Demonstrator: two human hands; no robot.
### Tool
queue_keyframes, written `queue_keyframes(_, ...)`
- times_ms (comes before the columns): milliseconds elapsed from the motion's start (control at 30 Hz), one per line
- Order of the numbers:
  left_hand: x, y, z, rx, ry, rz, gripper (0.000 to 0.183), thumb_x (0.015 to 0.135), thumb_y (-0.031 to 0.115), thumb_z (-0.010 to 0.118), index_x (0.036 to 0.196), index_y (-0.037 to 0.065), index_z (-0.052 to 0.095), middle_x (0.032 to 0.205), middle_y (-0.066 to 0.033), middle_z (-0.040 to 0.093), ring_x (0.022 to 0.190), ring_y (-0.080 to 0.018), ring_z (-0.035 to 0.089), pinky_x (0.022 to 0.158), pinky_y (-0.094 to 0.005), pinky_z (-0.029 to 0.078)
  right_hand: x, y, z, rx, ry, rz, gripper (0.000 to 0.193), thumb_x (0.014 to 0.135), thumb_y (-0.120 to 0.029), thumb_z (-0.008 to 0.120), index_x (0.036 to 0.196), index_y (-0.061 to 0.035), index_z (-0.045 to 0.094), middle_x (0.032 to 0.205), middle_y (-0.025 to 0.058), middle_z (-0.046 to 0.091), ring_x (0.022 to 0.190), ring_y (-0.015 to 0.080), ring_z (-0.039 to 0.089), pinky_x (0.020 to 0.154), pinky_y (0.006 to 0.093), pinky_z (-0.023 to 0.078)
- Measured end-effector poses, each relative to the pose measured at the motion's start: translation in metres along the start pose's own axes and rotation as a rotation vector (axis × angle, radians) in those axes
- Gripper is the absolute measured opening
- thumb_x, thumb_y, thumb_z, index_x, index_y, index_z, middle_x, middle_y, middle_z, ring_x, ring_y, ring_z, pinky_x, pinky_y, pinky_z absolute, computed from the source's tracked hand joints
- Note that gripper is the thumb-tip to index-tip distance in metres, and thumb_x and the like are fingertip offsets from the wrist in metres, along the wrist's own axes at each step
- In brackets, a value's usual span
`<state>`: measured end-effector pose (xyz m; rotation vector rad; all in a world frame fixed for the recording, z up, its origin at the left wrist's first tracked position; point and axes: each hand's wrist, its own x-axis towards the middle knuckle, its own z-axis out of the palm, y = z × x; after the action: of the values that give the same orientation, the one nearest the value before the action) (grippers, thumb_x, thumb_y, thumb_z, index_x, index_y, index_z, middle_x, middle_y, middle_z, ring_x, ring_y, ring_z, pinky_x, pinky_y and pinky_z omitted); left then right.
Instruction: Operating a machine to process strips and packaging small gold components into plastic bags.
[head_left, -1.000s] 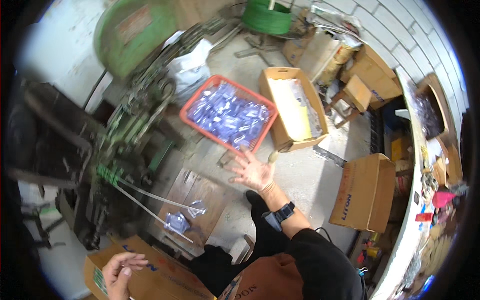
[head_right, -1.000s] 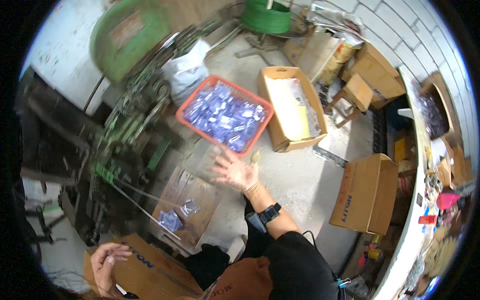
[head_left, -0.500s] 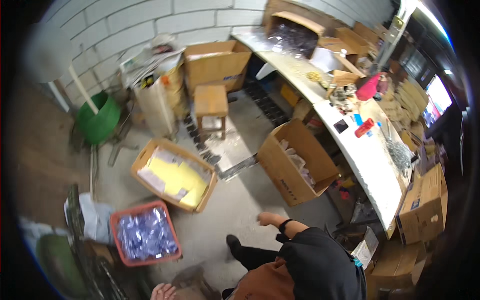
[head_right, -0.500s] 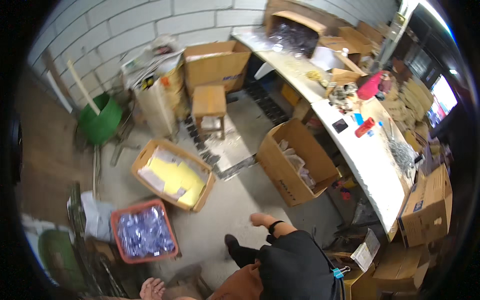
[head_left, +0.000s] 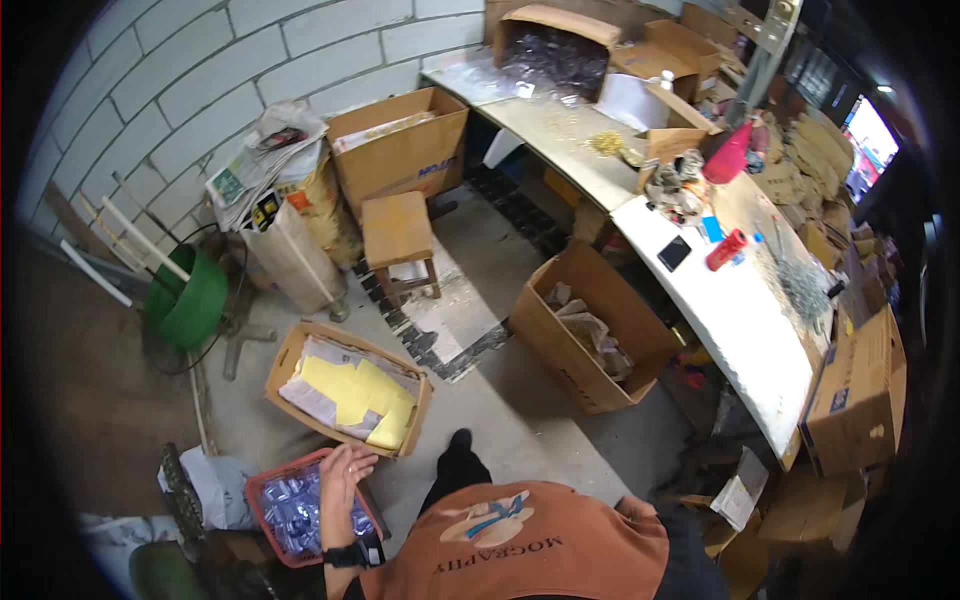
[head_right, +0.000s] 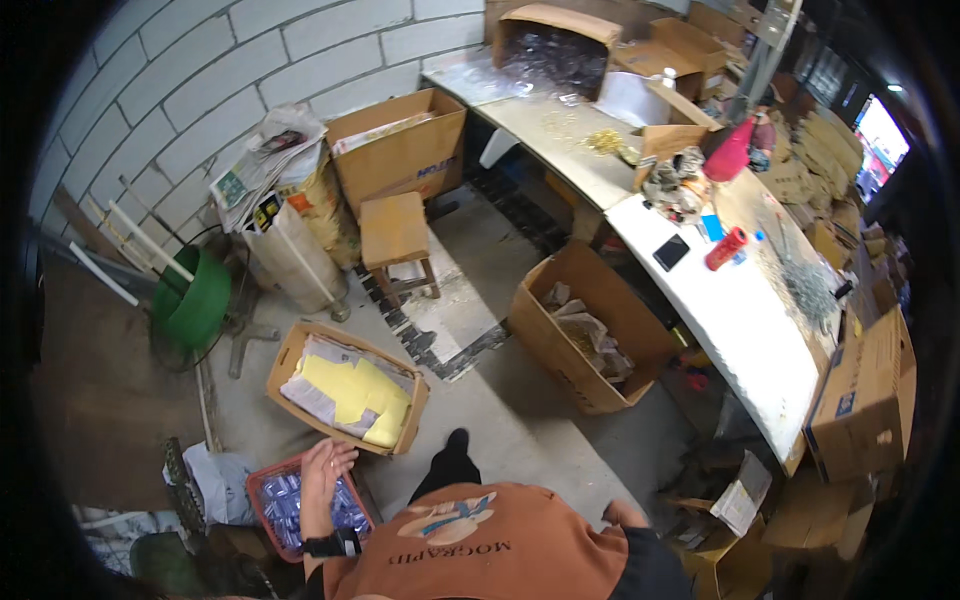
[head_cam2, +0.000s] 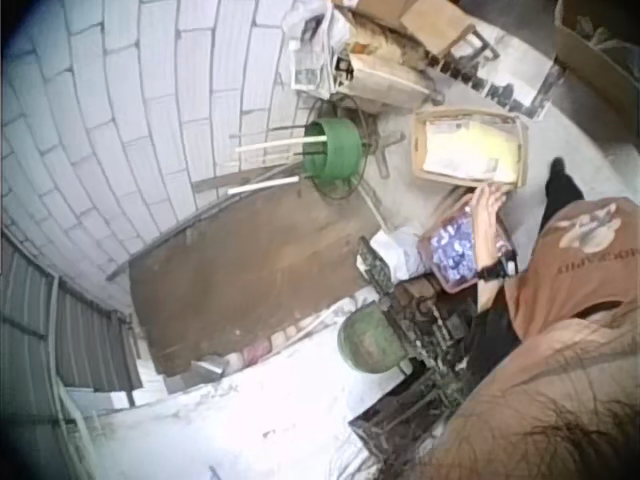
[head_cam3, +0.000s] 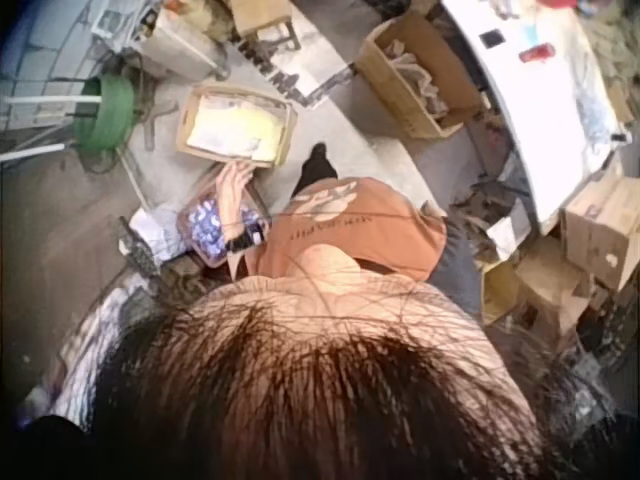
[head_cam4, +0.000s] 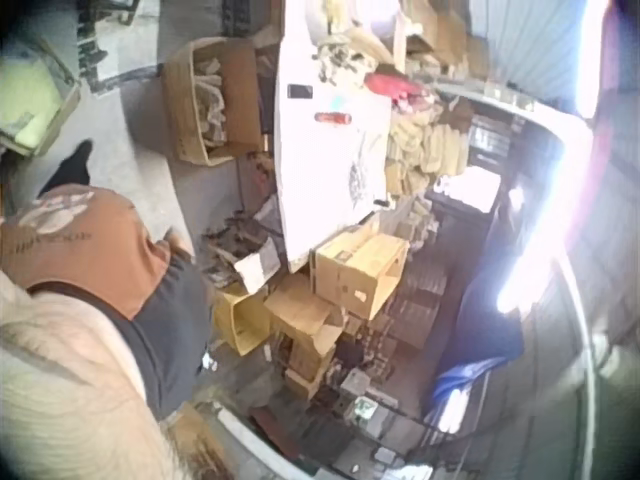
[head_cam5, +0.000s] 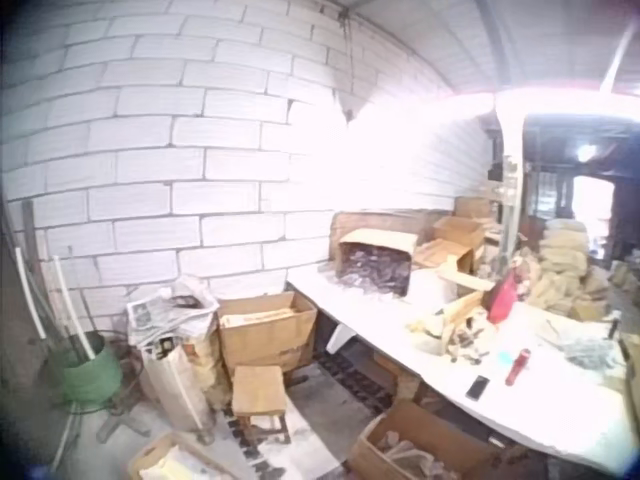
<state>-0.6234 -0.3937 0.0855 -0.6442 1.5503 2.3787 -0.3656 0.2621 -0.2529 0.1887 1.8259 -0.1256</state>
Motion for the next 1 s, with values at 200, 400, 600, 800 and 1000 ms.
queue_keyframes(200,0.117,0.04,0.008,-0.01,0.01,-0.015,0.025,0.091,0.019,0.051,0.104,-0.002,0.055,0.094,-0.0177,0.064,0.084,-0.0264,0.065,0.069,-0.0318,0.052,-0.059,-0.039,-0.003,0.596,0.318,-0.134,0.031,0.079,-0.02,0.058,0.105,-0.0045,0.066,0.088,0.0144,0.068,0.073,0.0268,0.065,0.064,0.0365,0.05)
queue_keyframes(400,0.235,0.077,0.092,-0.041,-0.168,-0.068,0.022,0.09,0.014,0.05,0.104,-0.002,0.055,0.094,-0.0161,0.064,0.084,-0.0271,0.065,0.07,-0.0318,0.052,-0.117,-0.136,-0.262,1.291,0.486,-0.092,0.035,0.079,-0.004,0.057,0.112,0.0072,0.057,0.094,0.0128,0.066,0.072,0.0177,0.064,0.062,0.0299,0.051)
queue_keyframes(600,0.343,0.087,0.179,0.146,-0.321,-0.171,0.024,0.091,0.017,0.051,0.105,-0.002,0.054,0.096,-0.0168,0.064,0.083,-0.0266,0.065,0.069,-0.0331,0.052,-0.042,-0.112,-0.333,0.955,0.448,-0.017,0.034,0.075,-0.015,0.064,0.105,0.0006,0.065,0.09,0.0172,0.068,0.073,0.0254,0.066,0.071,0.0348,0.051)
queue_keyframes(800,0.451,0.091,0.194,0.012,-0.164,-0.207,0.025,0.091,0.018,0.052,0.105,-0.002,0.054,0.095,-0.0184,0.063,0.083,-0.0291,0.064,0.068,-0.0355,0.052,0.034,-0.078,-0.426,0.874,0.294,0.234,0.025,0.069,-0.01,0.06,0.09,0.0008,0.068,0.093,0.0209,0.066,0.077,0.0301,0.066,0.066,0.0374,0.052)
queue_keyframes(1000,0.516,0.163,0.243,0.157,-0.08,-0.146,0.024,0.091,0.018,0.052,0.104,-0.002,0.054,0.093,-0.0187,0.063,0.083,-0.0302,0.064,0.068,-0.0358,0.052,0.073,-0.064,-0.656,0.868,0.888,-0.108,0.028,0.071,-0.017,0.059,0.093,0.0001,0.066,0.084,0.0207,0.066,0.075,0.0296,0.063,0.069,0.0383,0.05)
